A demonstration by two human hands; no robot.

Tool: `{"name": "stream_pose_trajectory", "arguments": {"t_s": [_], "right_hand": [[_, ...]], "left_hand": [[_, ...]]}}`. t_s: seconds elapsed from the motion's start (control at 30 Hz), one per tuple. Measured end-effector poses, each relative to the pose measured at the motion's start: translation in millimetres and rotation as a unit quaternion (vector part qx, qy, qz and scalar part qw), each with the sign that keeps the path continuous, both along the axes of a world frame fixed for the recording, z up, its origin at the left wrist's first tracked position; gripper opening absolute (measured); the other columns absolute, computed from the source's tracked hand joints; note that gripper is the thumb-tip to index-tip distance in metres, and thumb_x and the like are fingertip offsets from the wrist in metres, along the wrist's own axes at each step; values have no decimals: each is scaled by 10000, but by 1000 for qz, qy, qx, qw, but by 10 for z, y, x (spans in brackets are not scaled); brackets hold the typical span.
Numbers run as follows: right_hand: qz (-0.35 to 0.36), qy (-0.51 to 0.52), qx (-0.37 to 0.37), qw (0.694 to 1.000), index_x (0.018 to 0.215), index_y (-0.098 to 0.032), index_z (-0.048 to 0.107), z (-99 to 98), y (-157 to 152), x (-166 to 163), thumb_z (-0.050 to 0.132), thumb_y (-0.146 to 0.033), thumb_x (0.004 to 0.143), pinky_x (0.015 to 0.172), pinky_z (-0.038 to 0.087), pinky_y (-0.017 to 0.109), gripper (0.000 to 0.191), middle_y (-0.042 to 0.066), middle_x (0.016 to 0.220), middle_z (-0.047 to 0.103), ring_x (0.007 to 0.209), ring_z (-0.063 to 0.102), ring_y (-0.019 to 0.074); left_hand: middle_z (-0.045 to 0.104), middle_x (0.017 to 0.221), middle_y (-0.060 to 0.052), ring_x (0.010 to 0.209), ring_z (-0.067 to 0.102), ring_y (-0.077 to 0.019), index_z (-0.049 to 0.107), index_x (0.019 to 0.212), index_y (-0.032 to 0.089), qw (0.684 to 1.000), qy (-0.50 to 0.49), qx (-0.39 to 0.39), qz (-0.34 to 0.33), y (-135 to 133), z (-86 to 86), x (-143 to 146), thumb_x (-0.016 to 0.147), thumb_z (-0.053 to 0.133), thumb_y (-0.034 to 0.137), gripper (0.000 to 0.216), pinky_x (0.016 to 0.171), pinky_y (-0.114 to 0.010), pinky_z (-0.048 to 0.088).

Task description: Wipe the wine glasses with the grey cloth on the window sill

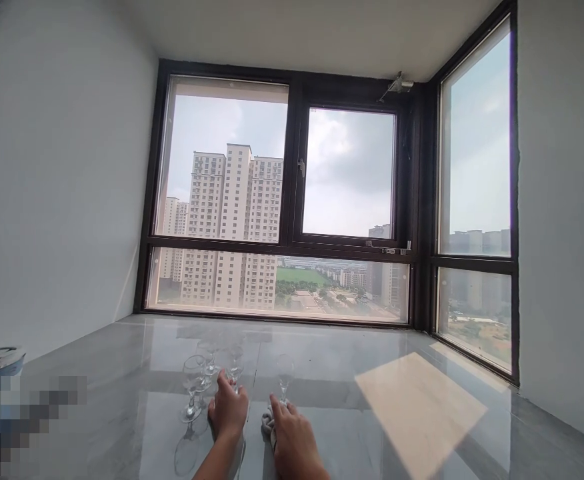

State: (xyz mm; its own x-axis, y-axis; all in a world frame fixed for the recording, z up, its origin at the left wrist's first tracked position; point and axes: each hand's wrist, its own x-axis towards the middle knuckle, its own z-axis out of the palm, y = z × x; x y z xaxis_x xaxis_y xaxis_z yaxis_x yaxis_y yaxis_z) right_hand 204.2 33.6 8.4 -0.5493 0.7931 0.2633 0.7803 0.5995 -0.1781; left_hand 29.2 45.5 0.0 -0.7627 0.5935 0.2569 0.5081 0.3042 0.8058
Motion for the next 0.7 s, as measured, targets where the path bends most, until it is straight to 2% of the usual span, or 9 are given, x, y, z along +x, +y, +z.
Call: {"name": "stream_pose_trajectory", "arguments": {"t_s": [0.13, 0.37, 0.53, 0.7], "right_hand": [[-48, -1, 1, 999, 1574, -195, 380, -10, 182, 173, 367, -28, 824, 989, 489, 353, 769, 139, 1407, 645, 1338, 568, 272], [-115, 21, -4, 993, 1573, -144, 369, -119, 760, 495, 313, -90, 919, 974, 466, 360, 658, 174, 1365, 655, 1220, 633, 271], [-133, 45, 1, 990, 1558, -161, 399, -147, 1013, 517, 311, -112, 944, 1007, 438, 363, 622, 152, 1324, 682, 1256, 597, 273], [-145, 83, 3, 986, 1537, -198, 434, -180, 1075, 471, 345, -52, 892, 1038, 432, 359, 667, 126, 1311, 692, 1284, 575, 260]], "left_hand": [[695, 1273, -125, 1236, 608, -249, 309, 1455, 175, 1000, -5, -4, 0, -3, -8, -26, 916, 404, 215, 548, 1151, -452, 257], [709, 1259, -92, 1221, 626, -234, 510, 1295, 233, 999, 32, -19, -9, -4, -19, -21, 908, 409, 167, 405, 1145, -462, 274], [744, 1201, -72, 1190, 654, -217, 557, 1227, 247, 998, 47, -34, -24, -22, -20, -5, 949, 391, 182, 330, 1109, -434, 316], [724, 1260, -108, 1183, 654, -204, 545, 1262, 198, 996, 79, -11, -48, -44, -29, 24, 979, 322, 138, 365, 1012, -360, 394]]}}
